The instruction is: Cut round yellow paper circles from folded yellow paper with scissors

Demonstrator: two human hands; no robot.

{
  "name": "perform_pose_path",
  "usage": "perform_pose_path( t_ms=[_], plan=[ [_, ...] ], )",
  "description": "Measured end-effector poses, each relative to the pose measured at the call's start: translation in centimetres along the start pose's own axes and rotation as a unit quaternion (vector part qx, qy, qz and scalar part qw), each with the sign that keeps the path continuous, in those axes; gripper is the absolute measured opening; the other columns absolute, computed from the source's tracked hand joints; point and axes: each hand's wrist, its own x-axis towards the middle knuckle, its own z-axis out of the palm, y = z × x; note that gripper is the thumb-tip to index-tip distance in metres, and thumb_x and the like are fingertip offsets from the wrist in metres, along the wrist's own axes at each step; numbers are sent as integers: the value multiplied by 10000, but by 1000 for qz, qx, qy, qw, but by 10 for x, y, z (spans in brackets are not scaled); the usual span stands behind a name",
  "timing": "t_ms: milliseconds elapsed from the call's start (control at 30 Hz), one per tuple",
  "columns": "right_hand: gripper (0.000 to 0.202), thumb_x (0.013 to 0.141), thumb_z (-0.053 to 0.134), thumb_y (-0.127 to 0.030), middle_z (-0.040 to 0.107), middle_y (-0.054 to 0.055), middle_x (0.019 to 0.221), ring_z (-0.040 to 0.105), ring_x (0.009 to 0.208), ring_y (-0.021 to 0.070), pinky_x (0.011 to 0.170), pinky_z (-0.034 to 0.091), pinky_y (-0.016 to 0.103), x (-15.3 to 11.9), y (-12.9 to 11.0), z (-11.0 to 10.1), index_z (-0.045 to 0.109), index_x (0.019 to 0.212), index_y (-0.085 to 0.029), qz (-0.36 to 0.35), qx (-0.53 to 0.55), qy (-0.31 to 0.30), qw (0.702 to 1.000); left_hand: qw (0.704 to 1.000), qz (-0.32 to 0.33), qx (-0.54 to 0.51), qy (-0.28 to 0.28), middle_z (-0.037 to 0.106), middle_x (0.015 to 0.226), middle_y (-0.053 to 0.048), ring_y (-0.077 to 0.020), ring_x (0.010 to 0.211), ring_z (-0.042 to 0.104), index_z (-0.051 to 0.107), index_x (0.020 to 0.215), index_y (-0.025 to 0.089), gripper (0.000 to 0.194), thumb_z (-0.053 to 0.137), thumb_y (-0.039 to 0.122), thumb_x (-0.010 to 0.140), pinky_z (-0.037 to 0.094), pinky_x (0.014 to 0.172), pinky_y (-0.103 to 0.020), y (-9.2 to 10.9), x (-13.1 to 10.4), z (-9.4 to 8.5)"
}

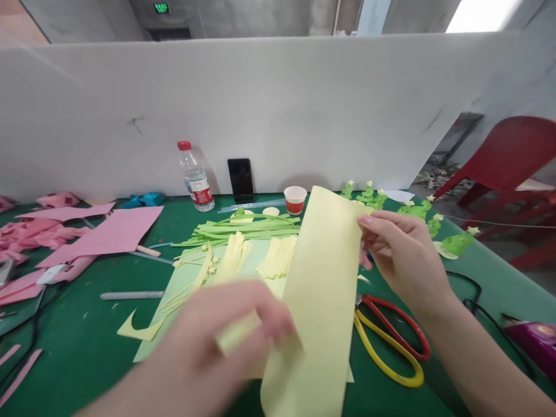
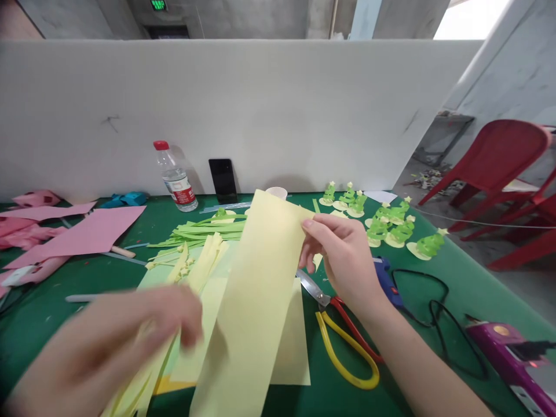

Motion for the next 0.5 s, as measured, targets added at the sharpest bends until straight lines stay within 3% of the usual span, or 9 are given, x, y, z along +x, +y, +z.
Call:
perform_pose_path(
  t_ms=[100,200,300,367,500],
  plan=[
    [245,710,572,-210,525,-16,399,476,320,71,269,372,147,-4,0,3,618,471,-181,20,6,-20,1000,994,-43,86,51,638,871,5,-188,765,578,553,805,263,310,315,455,856,452,642,-252,-6,44,-30],
    [253,698,575,-187,511,-27,381,468,311,67,264,374,143,-3,0,0,608,447,-188,22,12,-28,999,983,-88,155,40,644,891,-4,-215,832,575,565,812,266,289,361,471,833,433,647,-260,-32,60,-48],
    [250,686,582,-164,503,-29,365,454,294,64,253,367,144,1,1,-6,613,439,-186,20,10,-26,999,963,-142,230,2,670,806,-40,-240,693,599,606,712,241,290,441,467,784,408,544,-274,-64,52,-57],
    [239,693,583,-157,522,-21,380,461,301,65,254,368,143,4,0,-10,630,460,-184,19,9,-22,1000,944,-176,281,-7,669,750,-63,-247,642,600,601,674,216,325,397,431,808,384,508,-282,-81,42,-58],
    [246,696,595,-155,525,-22,386,463,306,65,261,378,143,7,0,-16,624,454,-194,12,10,-9,1000,903,-238,358,-5,665,671,-97,-270,608,609,593,717,191,330,351,400,802,364,461,-284,-103,23,-52]
  ],
)
